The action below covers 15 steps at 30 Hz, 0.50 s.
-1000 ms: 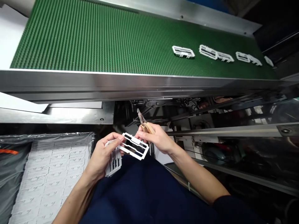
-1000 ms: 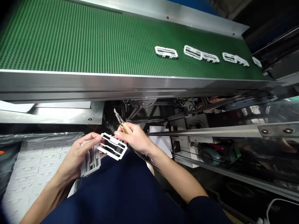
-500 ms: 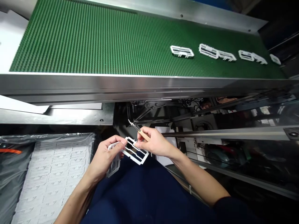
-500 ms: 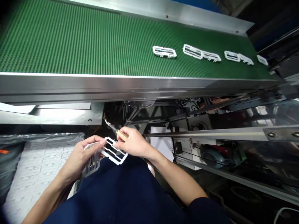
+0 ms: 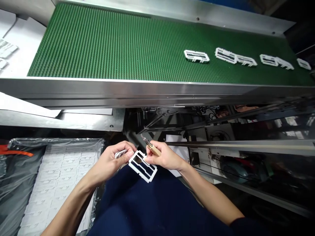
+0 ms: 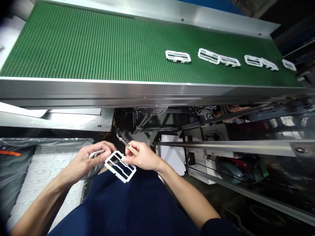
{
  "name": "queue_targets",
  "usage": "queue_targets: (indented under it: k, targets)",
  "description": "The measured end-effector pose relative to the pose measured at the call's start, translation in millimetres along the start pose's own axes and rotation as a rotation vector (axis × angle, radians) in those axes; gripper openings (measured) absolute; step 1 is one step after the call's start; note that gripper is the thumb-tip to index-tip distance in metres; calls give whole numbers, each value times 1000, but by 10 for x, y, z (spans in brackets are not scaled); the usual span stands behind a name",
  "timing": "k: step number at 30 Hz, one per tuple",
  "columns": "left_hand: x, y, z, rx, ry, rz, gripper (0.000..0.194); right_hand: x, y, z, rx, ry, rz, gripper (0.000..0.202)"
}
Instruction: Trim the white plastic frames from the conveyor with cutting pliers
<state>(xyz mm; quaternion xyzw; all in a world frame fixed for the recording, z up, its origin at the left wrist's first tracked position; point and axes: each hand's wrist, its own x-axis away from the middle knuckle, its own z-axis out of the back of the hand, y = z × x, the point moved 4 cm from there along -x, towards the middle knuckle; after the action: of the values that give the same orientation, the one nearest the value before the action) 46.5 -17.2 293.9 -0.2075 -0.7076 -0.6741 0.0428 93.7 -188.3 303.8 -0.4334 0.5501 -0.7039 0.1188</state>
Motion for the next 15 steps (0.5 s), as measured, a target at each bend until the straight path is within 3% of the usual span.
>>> queue_targets:
  k: [3, 8, 11, 15]
  targets:
    - [21, -1, -43, 51, -19, -76, 20, 1, 160, -110, -145, -75, 25, 34]
    - [136, -86, -173, 148, -192, -61, 17, 80, 399, -303, -249, -165, -22, 35]
    - [222, -83, -190, 56, -214, -31, 20, 215, 301, -272, 19, -167, -38, 29]
    - [280, -1, -175, -49, -208, -10, 24, 418, -76, -59, 625, -92, -22, 14]
